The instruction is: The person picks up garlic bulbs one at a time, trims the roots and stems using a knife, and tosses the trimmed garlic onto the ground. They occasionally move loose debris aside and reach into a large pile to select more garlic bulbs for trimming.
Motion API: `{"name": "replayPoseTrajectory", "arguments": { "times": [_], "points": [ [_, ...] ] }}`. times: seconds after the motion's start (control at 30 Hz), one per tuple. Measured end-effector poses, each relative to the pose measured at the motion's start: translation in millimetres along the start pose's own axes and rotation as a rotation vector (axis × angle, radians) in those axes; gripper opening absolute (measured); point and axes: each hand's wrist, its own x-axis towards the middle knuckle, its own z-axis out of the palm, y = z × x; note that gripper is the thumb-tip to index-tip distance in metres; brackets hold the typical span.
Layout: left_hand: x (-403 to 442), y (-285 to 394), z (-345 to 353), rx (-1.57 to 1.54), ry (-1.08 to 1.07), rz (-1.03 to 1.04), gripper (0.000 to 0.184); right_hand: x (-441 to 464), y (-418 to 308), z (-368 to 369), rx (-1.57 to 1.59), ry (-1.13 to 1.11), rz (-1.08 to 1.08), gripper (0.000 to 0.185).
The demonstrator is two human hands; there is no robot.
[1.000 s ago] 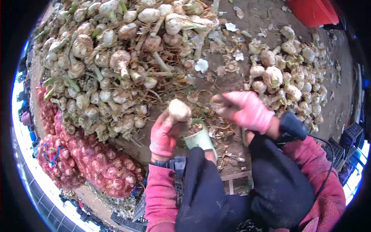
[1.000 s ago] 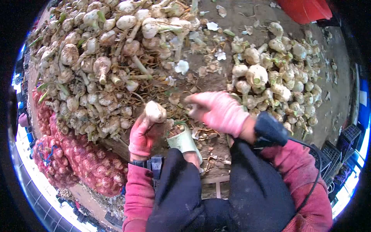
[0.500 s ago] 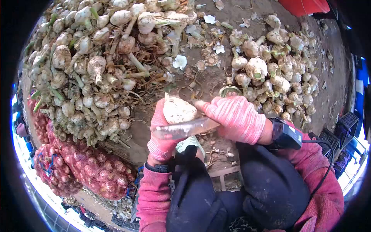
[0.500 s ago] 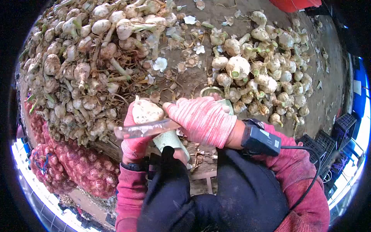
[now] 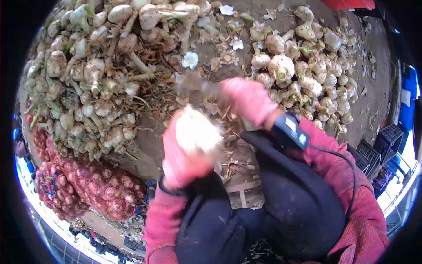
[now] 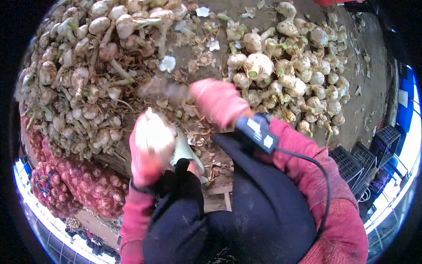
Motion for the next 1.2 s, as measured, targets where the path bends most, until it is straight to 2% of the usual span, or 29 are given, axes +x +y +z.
{"name": "replayPoseTrajectory", "arguments": {
  "times": [0.07,0.1,0.13,0.17,0.2,0.23,0.27,0.33,0.37,0.4,0.43,0.47,0.53,0.57,0.6,0.67,0.7,0.73,0.8,0.83,0.87,0.9,0.93,0.97,1.0,1.07,1.13,1.2],
  "points": [
    [12,28,-22,-0.671,-0.008,-0.42,0.053,-7,24,-5,0.308,0.199,0.398,0.018],
    [4,10,-10,-0.512,-0.029,-0.386,0.057,-7,9,-19,0.677,0.232,0.416,0.021],
    [4,10,-3,-1.115,0.151,-0.799,0.063,-16,-10,-35,1.051,0.267,0.437,0.024],
    [14,10,7,-1.228,0.261,-0.727,0.069,-17,-17,-45,1.277,0.165,0.385,0.029],
    [19,8,16,-1.343,0.368,-0.66,0.075,-17,-35,-72,1.469,-0.169,0.547,0.028],
    [11,-2,15,-1.053,0.196,-0.726,0.086,-15,-40,-65,1.436,-0.207,0.487,0.029],
    [9,-6,20,-1.103,0.159,-0.762,0.095,-15,-44,-57,1.4,-0.252,0.43,0.03],
    [9,-6,15,-1.073,0.188,-0.744,0.088,-16,-54,-64,1.405,-0.128,0.403,0.035],
    [6,-14,18,-1.257,0.281,-0.778,0.078,-14,-54,-61,1.312,-0.019,0.263,0.04],
    [1,-20,21,-1.44,0.382,-0.81,0.071,-12,-53,-60,1.306,-0.033,0.254,0.04],
    [-1,-18,13,-1.806,0.376,-0.719,0.057,-10,-51,-59,1.207,-0.034,0.122,0.042],
    [-7,-27,23,-1.419,0.392,-0.8,0.038,-9,-50,-59,1.109,-0.03,-0.01,0.044],
    [4,-12,7,-1.387,0.292,-0.961,0.023,-5,-46,-58,1.086,-0.002,-0.072,0.044],
    [7,-11,8,-1.268,0.276,-1.047,0.024,-4,-42,-53,0.722,0.13,-0.134,0.043],
    [5,-13,11,-1.274,0.276,-1.046,0.024,-3,-42,-54,0.353,0.256,-0.189,0.043],
    [-6,-22,19,-0.76,0.186,-0.861,0.025,-5,-46,-53,0.125,0.274,-0.284,0.044],
    [-10,-24,22,-0.525,0.211,-0.786,0.026,3,-33,-43,0.084,0.201,-0.243,0.042],
    [4,-10,4,-0.638,0.175,-0.797,0.027,10,-14,-30,0.043,0.133,-0.204,0.039],
    [-5,-10,-3,-0.707,0.193,-0.827,0.027,7,31,-24,0.163,0.105,0.134,0.036],
    [-5,-13,-6,-0.891,0.29,-0.909,0.029,2,41,-32,0.27,0.329,0.252,0.028],
    [-5,-26,-3,-0.714,0.297,-0.829,0.035,-4,43,-39,0.395,0.541,0.364,0.02],
    [10,-18,-16,-0.792,0.266,-0.736,0.037,-13,36,-66,0.646,0.629,0.532,0.023],
    [31,-5,-31,-0.87,0.235,-0.635,0.04,-19,35,-89,0.748,0.744,0.631,0.024],
    [40,8,-46,-1.322,0.141,-0.636,0.05,-41,59,-112,0.896,1.014,0.623,0.024],
    [44,-1,-56,-0.948,0.178,-0.612,0.04,-52,66,-125,0.992,1.21,0.56,0.025],
    [31,-39,-70,-0.22,0.589,-0.634,0.041,-67,76,-154,0.875,1.373,0.365,0.025],
    [22,-68,-103,0.244,0.883,-0.588,0.041,-74,76,-164,0.855,1.35,0.413,0.024],
    [28,-93,-128,0.285,0.807,-0.865,0.046,-71,73,-161,0.84,1.262,0.46,0.024]
  ]
}}
